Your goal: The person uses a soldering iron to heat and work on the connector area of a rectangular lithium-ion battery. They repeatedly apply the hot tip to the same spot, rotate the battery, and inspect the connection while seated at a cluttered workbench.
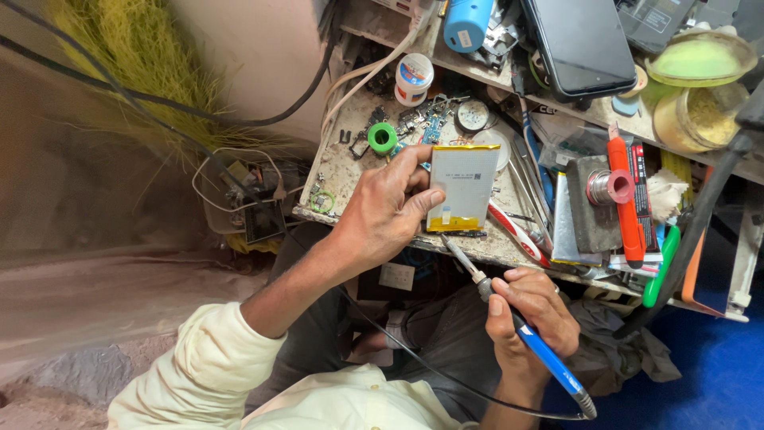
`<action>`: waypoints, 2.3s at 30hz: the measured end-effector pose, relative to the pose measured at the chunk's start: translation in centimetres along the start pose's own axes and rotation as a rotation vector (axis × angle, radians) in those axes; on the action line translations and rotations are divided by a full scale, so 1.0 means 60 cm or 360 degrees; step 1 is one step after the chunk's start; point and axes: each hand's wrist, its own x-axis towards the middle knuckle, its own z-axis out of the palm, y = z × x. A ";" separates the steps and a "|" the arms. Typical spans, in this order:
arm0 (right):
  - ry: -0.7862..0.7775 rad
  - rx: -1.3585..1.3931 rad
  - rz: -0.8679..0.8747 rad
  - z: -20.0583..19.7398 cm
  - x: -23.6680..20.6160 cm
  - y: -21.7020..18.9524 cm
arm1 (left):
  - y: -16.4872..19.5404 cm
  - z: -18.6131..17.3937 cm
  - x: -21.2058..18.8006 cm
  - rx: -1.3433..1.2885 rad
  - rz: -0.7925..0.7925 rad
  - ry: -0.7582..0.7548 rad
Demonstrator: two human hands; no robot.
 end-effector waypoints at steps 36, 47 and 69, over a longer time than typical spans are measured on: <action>-0.0125 0.0064 -0.0099 -0.014 0.016 0.016 | 0.005 -0.003 -0.002 0.0017 -0.0010 -0.0006; -0.0090 0.0132 -0.0037 -0.015 0.008 0.024 | 0.003 0.000 -0.002 -0.0005 -0.0014 0.0016; -0.0162 0.0116 -0.0116 -0.011 0.020 0.012 | 0.002 -0.001 -0.004 0.0030 -0.0001 0.0004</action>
